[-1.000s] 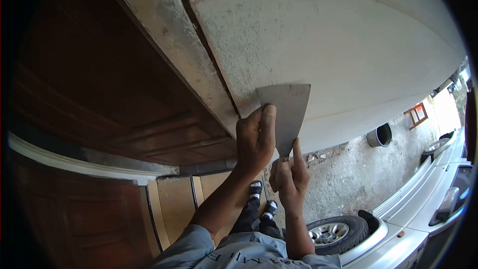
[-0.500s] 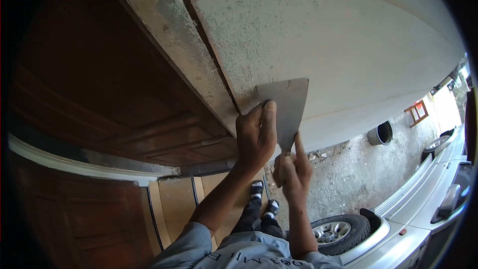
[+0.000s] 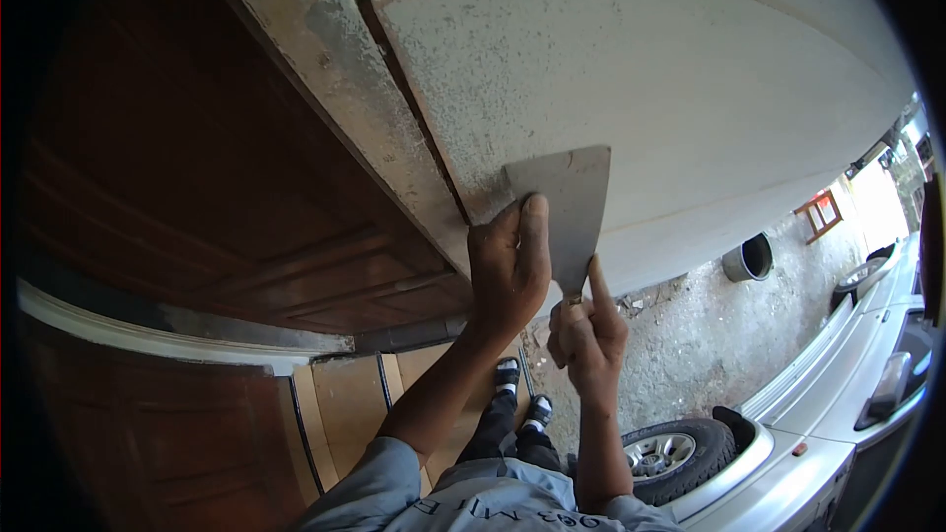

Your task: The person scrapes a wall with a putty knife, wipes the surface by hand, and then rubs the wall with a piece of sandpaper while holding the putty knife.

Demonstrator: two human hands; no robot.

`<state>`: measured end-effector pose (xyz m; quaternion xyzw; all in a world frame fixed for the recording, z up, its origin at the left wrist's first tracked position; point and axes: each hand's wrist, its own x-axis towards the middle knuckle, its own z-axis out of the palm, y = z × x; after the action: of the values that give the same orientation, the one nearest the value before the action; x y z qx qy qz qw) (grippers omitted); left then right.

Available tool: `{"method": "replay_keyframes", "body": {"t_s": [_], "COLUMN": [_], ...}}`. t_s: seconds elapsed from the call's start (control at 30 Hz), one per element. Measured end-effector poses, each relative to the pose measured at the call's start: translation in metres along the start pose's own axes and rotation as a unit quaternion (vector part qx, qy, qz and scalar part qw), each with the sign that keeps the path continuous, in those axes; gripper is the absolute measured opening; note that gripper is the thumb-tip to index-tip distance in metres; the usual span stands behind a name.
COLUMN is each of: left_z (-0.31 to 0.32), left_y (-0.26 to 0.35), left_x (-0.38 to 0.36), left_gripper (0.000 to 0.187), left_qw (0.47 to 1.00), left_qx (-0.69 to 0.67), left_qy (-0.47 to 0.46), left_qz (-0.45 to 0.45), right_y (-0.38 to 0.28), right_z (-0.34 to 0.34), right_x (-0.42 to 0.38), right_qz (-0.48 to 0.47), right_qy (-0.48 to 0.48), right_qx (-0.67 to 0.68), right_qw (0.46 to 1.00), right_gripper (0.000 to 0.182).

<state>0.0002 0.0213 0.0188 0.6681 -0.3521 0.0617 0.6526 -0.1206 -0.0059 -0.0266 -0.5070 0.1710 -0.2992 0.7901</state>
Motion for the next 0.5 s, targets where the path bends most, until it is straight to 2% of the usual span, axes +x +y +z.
{"method": "replay_keyframes", "body": {"t_s": [0.1, 0.2, 0.23, 0.33, 0.47, 0.5], "left_z": [-0.003, 0.002, 0.001, -0.004, 0.0, -0.001], "left_y": [0.009, 0.001, 0.002, 0.002, 0.0, 0.001], "left_x": [0.0, -0.001, 0.002, 0.0, 0.001, 0.002], "left_gripper": [0.038, 0.038, 0.038, 0.038, 0.039, 0.039], "left_qw": [0.998, 1.0, 1.0, 0.999, 0.999, 0.999], "left_qx": [-0.017, -0.015, -0.02, -0.021, -0.039, -0.045], "left_qy": [-0.007, 0.008, 0.003, -0.009, -0.012, -0.017], "left_qz": [-0.061, -0.005, -0.006, -0.026, -0.023, -0.022], "right_y": [-0.003, 0.002, -0.002, -0.005, -0.004, -0.006], "right_z": [0.003, 0.001, 0.0, 0.004, 0.0, 0.001], "right_x": [0.0, -0.003, 0.004, 0.003, -0.001, 0.003], "right_qz": [-0.012, 0.0, -0.005, -0.019, 0.021, 0.007], "right_qy": [-0.001, 0.011, 0.008, -0.003, 0.035, 0.023], "right_qx": [-0.01, 0.006, -0.03, -0.015, -0.062, -0.03], "right_qw": [1.0, 1.0, 1.0, 1.0, 0.997, 0.999], "right_gripper": [0.052, 0.053, 0.052, 0.052, 0.052, 0.052]}}
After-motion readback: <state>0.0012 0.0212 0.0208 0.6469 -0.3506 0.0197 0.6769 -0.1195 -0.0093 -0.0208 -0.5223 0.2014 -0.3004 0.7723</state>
